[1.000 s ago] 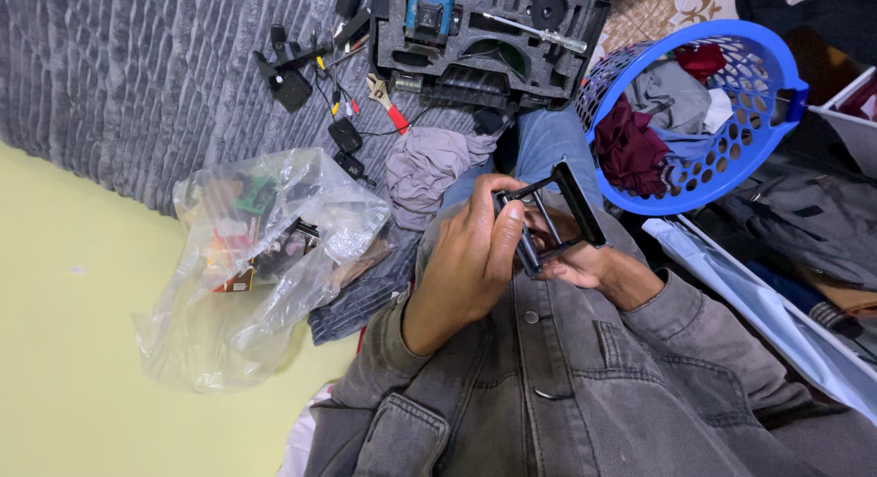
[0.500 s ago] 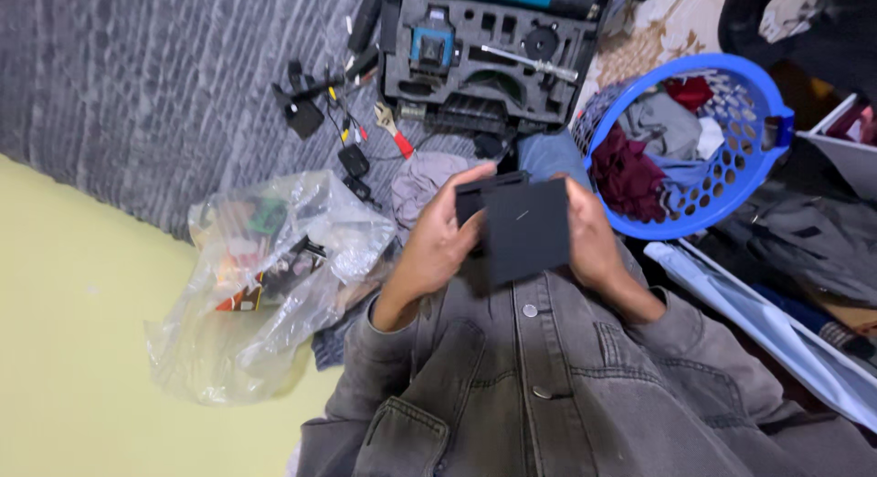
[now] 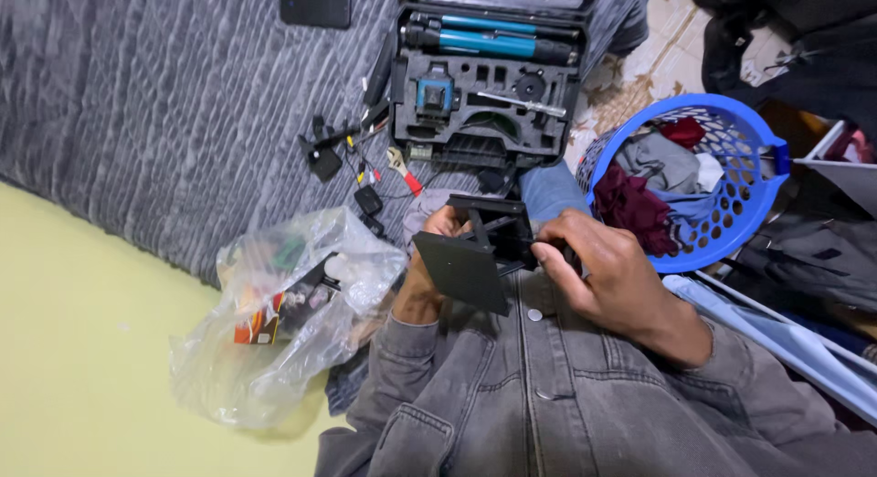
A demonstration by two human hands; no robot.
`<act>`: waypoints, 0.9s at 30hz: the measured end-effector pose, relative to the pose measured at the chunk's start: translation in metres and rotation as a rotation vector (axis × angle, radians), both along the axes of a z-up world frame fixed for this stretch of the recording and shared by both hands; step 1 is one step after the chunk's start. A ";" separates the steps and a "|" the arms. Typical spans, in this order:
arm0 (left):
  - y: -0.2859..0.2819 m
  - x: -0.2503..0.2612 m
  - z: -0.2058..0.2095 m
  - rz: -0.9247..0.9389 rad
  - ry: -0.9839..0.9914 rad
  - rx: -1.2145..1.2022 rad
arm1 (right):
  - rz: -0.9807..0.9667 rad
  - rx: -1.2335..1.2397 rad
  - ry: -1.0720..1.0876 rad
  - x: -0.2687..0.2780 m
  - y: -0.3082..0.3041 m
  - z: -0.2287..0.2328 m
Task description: The person holds a black plastic mount and rotates an adjustable base to different heights and angles by hand.
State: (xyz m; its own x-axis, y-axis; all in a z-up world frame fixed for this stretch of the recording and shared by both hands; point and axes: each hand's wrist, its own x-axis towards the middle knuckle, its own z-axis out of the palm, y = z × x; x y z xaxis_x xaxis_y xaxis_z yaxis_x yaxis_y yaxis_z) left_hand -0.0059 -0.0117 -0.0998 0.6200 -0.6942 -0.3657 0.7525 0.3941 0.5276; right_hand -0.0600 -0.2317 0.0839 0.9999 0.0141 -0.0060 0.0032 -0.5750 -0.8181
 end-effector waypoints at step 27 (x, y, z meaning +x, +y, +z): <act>-0.013 -0.020 0.049 0.074 -0.172 0.031 | 0.122 -0.332 -0.200 -0.018 -0.021 0.020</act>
